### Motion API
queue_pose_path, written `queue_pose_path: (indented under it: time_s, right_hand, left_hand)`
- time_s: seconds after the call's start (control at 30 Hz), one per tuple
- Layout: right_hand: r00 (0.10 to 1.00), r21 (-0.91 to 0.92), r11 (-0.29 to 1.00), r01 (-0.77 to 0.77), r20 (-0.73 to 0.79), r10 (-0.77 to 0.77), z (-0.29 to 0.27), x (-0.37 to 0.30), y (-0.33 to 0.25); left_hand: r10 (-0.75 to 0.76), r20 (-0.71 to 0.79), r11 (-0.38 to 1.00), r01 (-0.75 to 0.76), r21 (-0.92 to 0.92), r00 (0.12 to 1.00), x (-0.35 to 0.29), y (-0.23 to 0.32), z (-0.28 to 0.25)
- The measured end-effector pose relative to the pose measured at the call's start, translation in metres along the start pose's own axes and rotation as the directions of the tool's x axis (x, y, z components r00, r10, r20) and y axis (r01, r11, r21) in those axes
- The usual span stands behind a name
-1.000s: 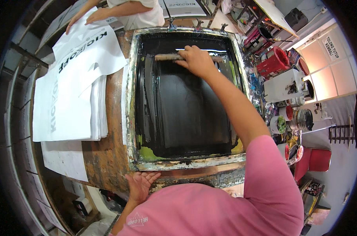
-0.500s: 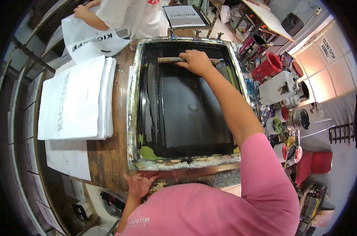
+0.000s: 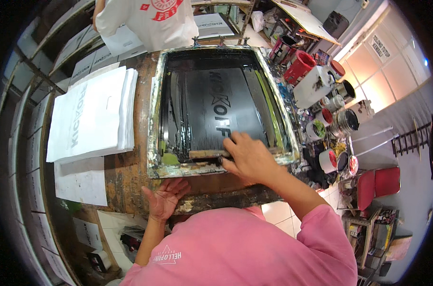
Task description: The person performs screen printing onto white shopping bags by placing a bag on the workstation, lowering the screen, and using a squeegee to apply black ink.
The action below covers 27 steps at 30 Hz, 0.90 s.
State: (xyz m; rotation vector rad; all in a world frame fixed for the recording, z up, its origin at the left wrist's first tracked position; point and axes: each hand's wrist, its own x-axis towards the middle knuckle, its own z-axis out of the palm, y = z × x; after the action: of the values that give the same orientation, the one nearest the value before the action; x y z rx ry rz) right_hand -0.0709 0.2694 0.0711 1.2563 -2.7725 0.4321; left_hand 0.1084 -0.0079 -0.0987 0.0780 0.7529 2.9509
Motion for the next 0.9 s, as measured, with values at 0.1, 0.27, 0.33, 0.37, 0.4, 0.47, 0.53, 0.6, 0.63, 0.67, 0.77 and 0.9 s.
queue_pose_path:
  time_s: [0.1, 0.27, 0.33, 0.37, 0.4, 0.47, 0.53, 0.6, 0.63, 0.67, 0.77, 0.9]
  right_hand:
    - [0.974, -0.132, 0.991, 0.026, -0.219, -0.055, -0.039, 0.007, -0.013]
    - [0.818, -0.326, 0.943, -0.067, -0.559, -0.135, -0.100, 0.062, -0.006]
    - [0.764, -0.309, 0.951, -0.021, -0.618, -0.183, -0.114, 0.084, 0.004]
    - [0.752, -0.300, 0.954, -0.004, -0.630, -0.195, -0.118, 0.093, 0.008]
    - [0.743, -0.296, 0.955, 0.003, -0.638, -0.200, -0.126, 0.097, 0.008]
    - [0.791, -0.328, 0.944, -0.044, -0.589, -0.168, -0.140, 0.101, 0.002]
    - [0.765, -0.310, 0.951, -0.015, -0.616, -0.189, -0.150, 0.108, 0.002]
    - [0.811, -0.221, 0.975, -0.028, -0.576, -0.107, -0.159, 0.116, 0.001]
    - [0.839, -0.143, 0.989, -0.027, -0.542, -0.055, -0.165, 0.121, 0.002]
    - [0.839, -0.143, 0.989, -0.041, -0.543, -0.044, -0.169, 0.124, -0.002]
    - [0.815, -0.172, 0.983, -0.056, -0.577, -0.055, -0.182, 0.127, -0.008]
    - [0.754, -0.150, 0.982, -0.118, -0.657, -0.010, -0.178, 0.135, -0.014]
  left_hand:
    - [0.067, 0.170, 0.998, -0.064, -0.023, 0.983, 0.017, 0.024, 0.037]
    - [0.235, 0.219, 0.969, -0.245, 0.020, 0.947, 0.079, 0.066, 0.127]
    - [0.266, 0.253, 0.942, -0.306, 0.135, 0.930, 0.105, 0.075, 0.129]
    - [0.226, 0.197, 0.707, -0.299, 0.640, 0.954, 0.112, 0.079, 0.122]
    - [0.269, 0.076, 0.353, -0.172, 0.920, 0.960, 0.112, 0.069, 0.112]
    - [0.462, -0.057, -0.438, 0.284, 0.853, 0.885, 0.106, 0.032, 0.081]
    - [0.447, -0.099, -0.660, 0.402, 0.635, 0.889, 0.093, -0.001, 0.051]
    - [0.410, -0.153, -0.750, 0.428, 0.504, 0.899, 0.087, -0.011, 0.042]
    - [0.374, -0.182, -0.754, 0.412, 0.511, 0.910, 0.086, -0.010, 0.045]
    - [0.337, -0.212, -0.756, 0.398, 0.519, 0.917, 0.087, -0.009, 0.048]
    - [0.328, -0.273, -0.676, 0.427, 0.601, 0.904, 0.098, -0.008, 0.062]
    - [0.430, -0.062, -0.447, 0.272, 0.852, 0.901, 0.116, 0.007, 0.075]
